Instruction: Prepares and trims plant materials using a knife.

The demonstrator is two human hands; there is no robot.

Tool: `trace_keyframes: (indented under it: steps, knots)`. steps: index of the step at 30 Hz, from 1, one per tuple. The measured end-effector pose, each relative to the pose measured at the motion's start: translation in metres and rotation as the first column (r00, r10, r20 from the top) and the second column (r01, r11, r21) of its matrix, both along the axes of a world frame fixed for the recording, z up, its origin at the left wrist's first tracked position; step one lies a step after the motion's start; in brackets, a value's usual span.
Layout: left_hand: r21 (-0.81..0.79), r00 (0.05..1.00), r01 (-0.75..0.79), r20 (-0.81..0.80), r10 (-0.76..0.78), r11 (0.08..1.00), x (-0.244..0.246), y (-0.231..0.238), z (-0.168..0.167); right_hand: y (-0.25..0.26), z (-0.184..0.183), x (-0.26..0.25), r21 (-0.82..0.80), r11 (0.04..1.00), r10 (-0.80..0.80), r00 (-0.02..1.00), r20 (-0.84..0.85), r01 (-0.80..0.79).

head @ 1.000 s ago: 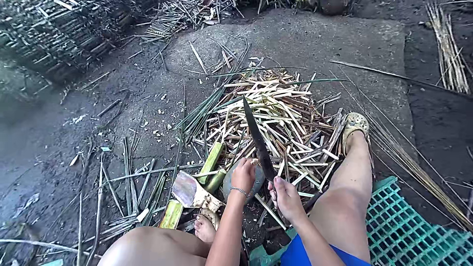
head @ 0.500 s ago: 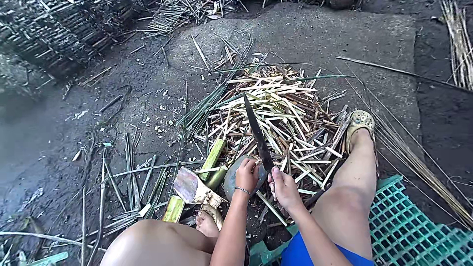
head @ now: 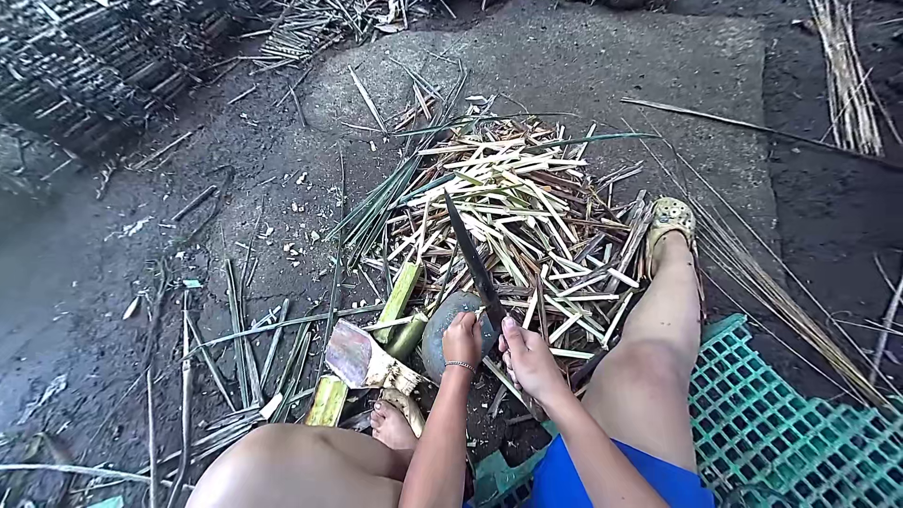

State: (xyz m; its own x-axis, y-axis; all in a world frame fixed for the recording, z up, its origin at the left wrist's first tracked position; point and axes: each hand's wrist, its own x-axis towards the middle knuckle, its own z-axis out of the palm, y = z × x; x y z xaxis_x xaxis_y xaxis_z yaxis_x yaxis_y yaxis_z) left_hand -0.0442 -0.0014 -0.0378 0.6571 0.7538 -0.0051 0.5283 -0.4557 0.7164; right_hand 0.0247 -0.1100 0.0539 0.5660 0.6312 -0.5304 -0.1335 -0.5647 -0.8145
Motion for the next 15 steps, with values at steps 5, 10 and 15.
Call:
trace_keyframes:
  steps: [5, 10, 15]
  knots:
    - [0.014, 0.999, -0.028, 0.017, 0.028, 1.000, -0.002, 0.001, 0.001, 0.002, 0.009, -0.002, -0.035, 0.995, 0.099, 0.985, 0.141, -0.095]
    - [-0.039, 0.999, -0.016, -0.038, 0.015, 0.999, 0.000, 0.005, 0.002, 0.003, -0.002, -0.001, -0.129, 0.984, 0.151, 0.966, 0.210, -0.126]
    - [-0.099, 0.998, -0.070, -0.003, 0.070, 0.993, -0.002, 0.002, 0.003, -0.004, -0.013, -0.005, -0.159, 0.982, 0.125, 0.981, 0.150, -0.101]
